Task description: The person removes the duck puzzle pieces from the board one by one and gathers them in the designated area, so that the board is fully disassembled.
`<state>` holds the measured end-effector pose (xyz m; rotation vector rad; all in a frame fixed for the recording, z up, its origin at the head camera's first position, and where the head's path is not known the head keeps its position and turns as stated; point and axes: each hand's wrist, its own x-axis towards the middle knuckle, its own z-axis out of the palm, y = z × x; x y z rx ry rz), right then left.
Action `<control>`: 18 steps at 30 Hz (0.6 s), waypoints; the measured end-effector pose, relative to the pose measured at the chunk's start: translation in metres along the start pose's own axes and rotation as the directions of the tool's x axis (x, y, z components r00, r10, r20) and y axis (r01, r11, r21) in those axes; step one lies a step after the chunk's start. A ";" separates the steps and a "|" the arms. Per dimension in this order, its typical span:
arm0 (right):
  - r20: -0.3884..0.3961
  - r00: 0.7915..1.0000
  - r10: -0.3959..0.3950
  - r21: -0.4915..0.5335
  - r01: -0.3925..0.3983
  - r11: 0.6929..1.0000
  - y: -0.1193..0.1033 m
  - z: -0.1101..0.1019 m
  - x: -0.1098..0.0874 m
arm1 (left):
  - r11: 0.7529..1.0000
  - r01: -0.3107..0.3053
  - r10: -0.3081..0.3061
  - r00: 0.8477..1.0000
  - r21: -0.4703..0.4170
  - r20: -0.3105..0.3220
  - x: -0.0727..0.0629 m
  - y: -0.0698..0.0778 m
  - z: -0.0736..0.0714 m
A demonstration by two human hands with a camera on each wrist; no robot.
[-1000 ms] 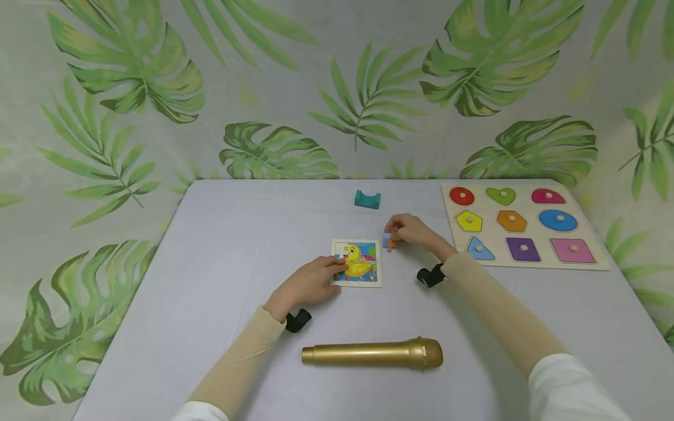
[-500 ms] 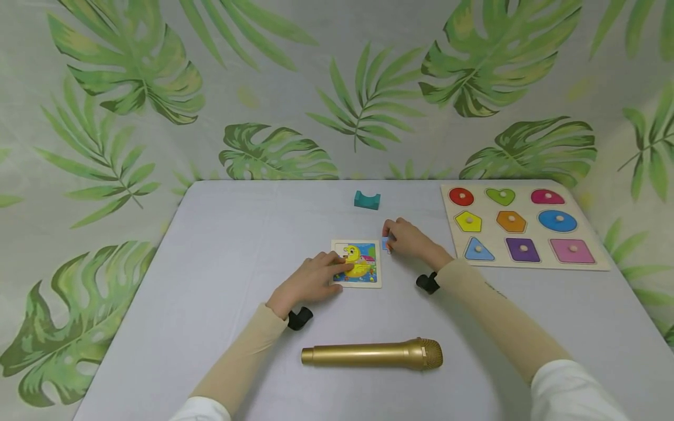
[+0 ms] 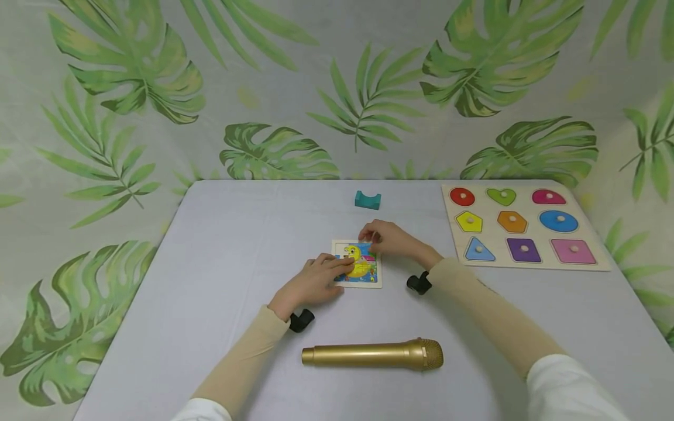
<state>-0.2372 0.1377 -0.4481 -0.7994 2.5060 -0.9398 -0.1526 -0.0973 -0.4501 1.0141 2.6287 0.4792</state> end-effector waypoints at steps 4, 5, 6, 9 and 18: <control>0.073 0.997 -0.005 -0.096 0.012 0.995 -0.009 0.009 0.009 | 0.999 -0.020 0.021 1.000 0.031 -0.019 0.001 -0.004 0.000; 0.083 0.997 -0.004 -0.114 0.013 0.993 -0.011 0.010 0.010 | 0.999 -0.026 0.027 0.999 0.036 -0.024 0.001 -0.005 0.000; 0.090 0.996 -0.002 -0.127 0.014 0.992 -0.012 0.012 0.011 | 0.999 -0.033 0.034 0.999 0.042 -0.031 0.001 -0.006 0.001; 0.093 0.996 0.013 -0.154 0.001 0.988 -0.016 0.016 0.014 | 0.997 -0.052 0.055 0.997 0.048 -0.047 0.002 -0.010 0.002; 0.083 0.996 0.040 -0.120 -0.030 0.992 -0.017 0.021 0.014 | 0.998 -0.058 0.059 0.997 0.039 -0.042 0.003 -0.014 0.002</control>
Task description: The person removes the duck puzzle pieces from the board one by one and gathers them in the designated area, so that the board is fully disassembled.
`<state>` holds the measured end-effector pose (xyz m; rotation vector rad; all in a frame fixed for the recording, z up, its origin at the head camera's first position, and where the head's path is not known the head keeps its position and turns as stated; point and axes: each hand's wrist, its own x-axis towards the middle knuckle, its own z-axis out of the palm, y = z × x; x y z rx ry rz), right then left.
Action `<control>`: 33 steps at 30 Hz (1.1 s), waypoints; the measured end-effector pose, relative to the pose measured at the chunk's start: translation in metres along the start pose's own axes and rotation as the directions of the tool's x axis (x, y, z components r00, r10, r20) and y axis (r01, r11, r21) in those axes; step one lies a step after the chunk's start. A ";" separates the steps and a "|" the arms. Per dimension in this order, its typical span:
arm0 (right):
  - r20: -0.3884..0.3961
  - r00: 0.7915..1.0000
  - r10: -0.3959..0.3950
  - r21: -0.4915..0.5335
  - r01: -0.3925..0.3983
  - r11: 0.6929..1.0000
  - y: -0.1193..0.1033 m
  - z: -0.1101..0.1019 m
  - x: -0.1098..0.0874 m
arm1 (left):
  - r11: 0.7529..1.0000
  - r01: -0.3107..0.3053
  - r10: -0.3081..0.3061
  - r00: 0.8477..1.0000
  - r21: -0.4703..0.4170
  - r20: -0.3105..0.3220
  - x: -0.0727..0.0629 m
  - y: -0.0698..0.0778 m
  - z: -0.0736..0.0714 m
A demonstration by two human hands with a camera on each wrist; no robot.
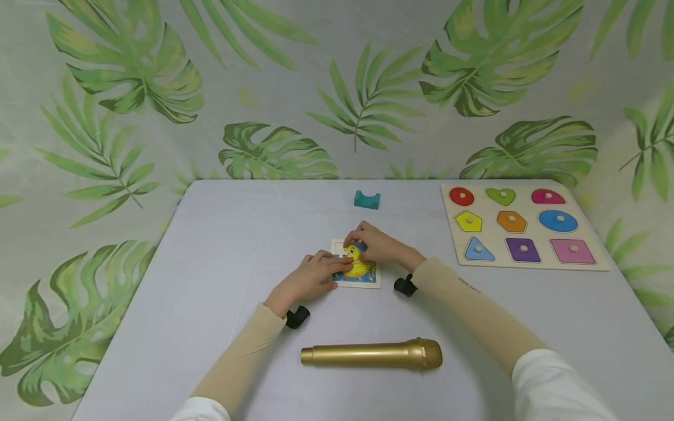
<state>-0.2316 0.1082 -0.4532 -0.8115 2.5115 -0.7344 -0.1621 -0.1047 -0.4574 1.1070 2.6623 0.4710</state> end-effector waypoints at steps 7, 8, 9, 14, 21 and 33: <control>-0.022 0.999 -0.025 -0.004 0.025 1.000 0.001 0.001 0.001 | 0.996 0.041 -0.046 0.998 0.081 0.052 0.004 0.010 -0.003; -0.025 0.999 -0.025 -0.003 0.025 1.000 0.001 0.001 0.001 | 0.994 0.043 -0.049 0.997 0.096 0.059 0.005 0.011 -0.003; -0.028 0.999 -0.019 -0.001 0.019 1.000 0.001 0.000 0.001 | 0.993 0.044 -0.051 0.997 0.106 0.064 0.006 0.012 -0.003; -0.041 0.999 -0.006 0.006 0.006 1.000 0.001 0.000 0.001 | 0.995 0.046 -0.051 0.997 0.085 0.058 0.008 0.014 -0.002; -0.100 0.994 -0.034 0.072 0.041 0.997 0.005 0.001 0.000 | 0.996 0.012 -0.016 0.999 0.088 0.046 0.013 0.015 -0.002; -0.169 0.982 0.087 0.453 -0.001 0.892 0.035 -0.028 -0.027 | 0.996 0.019 -0.021 0.999 0.090 0.027 0.014 0.021 -0.003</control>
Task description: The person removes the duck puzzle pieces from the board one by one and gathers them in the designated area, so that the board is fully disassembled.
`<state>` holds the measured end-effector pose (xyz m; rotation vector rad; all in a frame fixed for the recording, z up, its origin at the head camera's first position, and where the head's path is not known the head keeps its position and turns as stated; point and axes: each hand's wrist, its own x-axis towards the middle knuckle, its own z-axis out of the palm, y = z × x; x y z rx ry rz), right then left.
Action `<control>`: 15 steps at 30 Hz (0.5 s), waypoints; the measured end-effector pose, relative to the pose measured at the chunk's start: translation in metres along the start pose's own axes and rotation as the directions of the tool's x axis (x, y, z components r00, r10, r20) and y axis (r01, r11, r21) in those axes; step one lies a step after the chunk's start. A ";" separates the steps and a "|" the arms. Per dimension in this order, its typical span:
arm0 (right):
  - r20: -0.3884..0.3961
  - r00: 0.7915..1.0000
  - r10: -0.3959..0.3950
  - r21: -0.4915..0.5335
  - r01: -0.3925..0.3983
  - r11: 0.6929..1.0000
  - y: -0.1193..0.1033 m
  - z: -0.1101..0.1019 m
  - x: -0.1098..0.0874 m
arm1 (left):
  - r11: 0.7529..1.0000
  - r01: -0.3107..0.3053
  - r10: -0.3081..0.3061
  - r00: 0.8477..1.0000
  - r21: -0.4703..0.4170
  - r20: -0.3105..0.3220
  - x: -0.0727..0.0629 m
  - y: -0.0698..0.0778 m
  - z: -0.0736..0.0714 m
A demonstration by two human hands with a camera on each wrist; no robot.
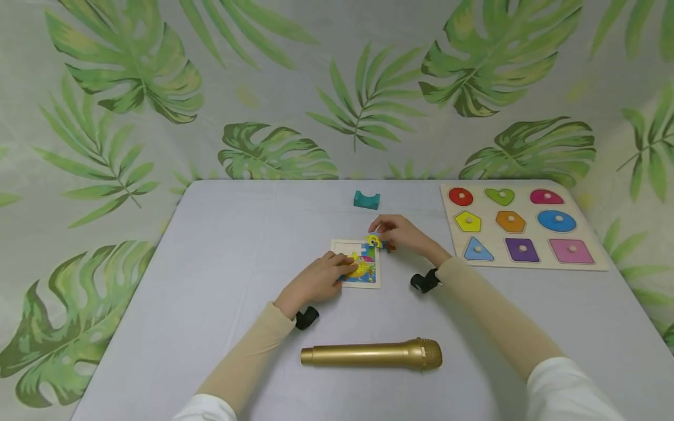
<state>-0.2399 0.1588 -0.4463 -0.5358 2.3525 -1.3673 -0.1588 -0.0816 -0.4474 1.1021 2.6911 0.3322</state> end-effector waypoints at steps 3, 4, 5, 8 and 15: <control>-0.003 0.997 0.074 0.001 -0.074 0.997 0.005 -0.012 -0.007 | 1.000 0.003 -0.003 1.000 -0.006 -0.008 -0.001 0.001 0.000; -0.003 0.996 0.091 -0.015 -0.091 0.996 0.007 -0.016 -0.009 | 1.000 0.004 -0.004 1.000 -0.011 -0.010 -0.001 0.001 0.000; -0.007 0.994 0.105 -0.034 -0.105 0.994 0.010 -0.018 -0.010 | 1.000 0.001 -0.001 1.000 -0.016 -0.015 -0.002 0.001 0.000; -0.028 0.990 0.141 -0.096 -0.143 0.985 0.017 -0.025 -0.014 | 1.000 -0.005 0.004 1.000 -0.025 -0.024 -0.002 0.001 -0.001; -0.069 0.983 0.168 -0.197 -0.178 0.964 0.030 -0.029 -0.017 | 1.000 -0.003 0.002 1.000 -0.022 -0.029 -0.001 0.000 0.001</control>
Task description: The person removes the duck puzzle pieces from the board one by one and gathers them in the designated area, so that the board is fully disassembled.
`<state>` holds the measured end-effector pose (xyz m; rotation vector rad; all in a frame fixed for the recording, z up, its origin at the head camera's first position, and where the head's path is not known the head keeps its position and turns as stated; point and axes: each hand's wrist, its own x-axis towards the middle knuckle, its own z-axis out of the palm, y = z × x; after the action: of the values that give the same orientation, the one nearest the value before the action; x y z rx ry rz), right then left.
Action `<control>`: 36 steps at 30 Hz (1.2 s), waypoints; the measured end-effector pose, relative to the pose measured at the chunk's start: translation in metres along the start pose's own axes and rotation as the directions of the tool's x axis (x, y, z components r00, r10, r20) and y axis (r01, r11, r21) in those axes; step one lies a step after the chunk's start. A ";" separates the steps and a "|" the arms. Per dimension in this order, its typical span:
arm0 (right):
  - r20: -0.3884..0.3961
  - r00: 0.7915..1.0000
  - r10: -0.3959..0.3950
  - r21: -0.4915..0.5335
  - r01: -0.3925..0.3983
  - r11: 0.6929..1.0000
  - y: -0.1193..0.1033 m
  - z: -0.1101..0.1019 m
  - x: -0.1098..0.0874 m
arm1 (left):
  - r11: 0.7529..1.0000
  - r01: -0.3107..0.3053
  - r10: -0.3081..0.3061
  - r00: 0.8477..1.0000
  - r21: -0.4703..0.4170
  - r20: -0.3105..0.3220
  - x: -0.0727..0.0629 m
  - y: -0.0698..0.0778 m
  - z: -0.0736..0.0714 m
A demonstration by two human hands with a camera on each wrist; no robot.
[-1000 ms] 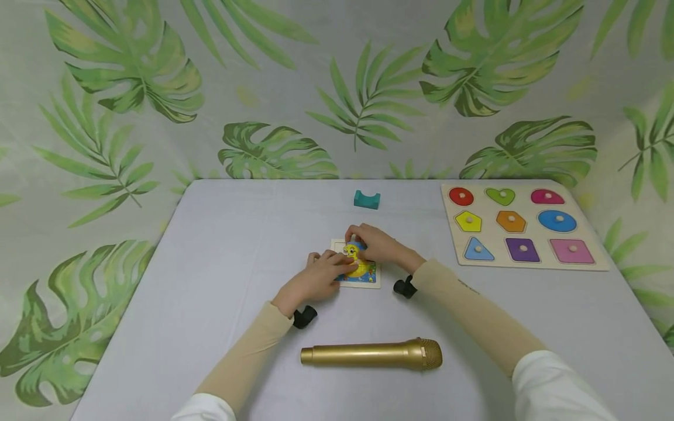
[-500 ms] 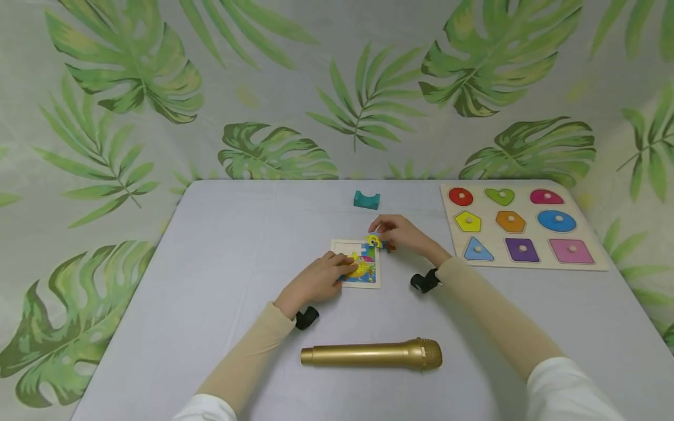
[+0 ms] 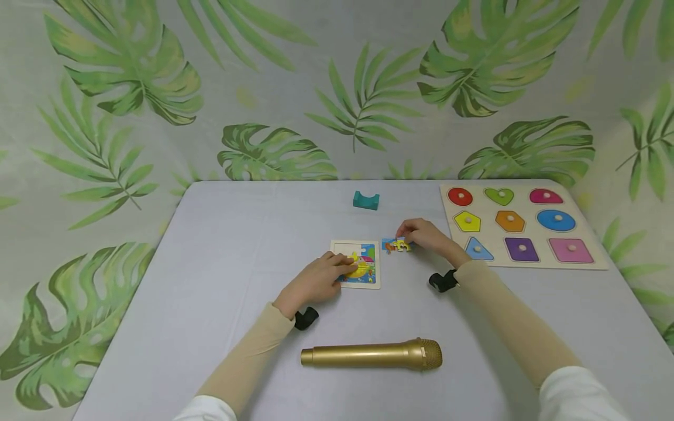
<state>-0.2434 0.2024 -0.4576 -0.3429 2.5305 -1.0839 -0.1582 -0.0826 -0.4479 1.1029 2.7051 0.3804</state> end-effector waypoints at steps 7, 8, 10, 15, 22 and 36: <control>-0.030 0.999 -0.029 -0.202 0.023 0.979 -0.005 0.003 -0.003 | 1.000 -0.011 0.011 1.000 0.019 -0.019 0.000 -0.001 0.002; -0.031 0.999 -0.043 -0.237 0.034 0.971 -0.006 0.004 -0.003 | 1.000 -0.013 0.014 1.000 0.026 -0.023 0.000 0.000 0.002; -0.031 0.997 -0.068 -0.298 0.056 0.953 -0.009 0.004 -0.005 | 0.999 -0.019 0.021 0.999 0.043 -0.030 0.000 0.000 0.003; -0.064 0.995 -0.079 -0.354 0.052 0.934 -0.014 0.006 -0.007 | 0.998 -0.008 0.010 0.999 0.059 -0.034 0.001 0.002 0.003; 0.000 0.973 -0.232 -0.194 0.227 0.954 -0.024 0.019 -0.003 | 1.000 0.006 -0.006 1.000 0.002 -0.022 0.004 0.003 0.003; 0.130 0.950 -0.285 -0.236 0.309 0.921 -0.044 0.046 -0.001 | 0.999 -0.038 0.038 0.999 -0.019 0.020 0.011 0.003 0.004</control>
<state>-0.2193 0.1434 -0.4547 -0.8531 2.5910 -0.8157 -0.1631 -0.0718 -0.4515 1.1483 2.6606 0.3970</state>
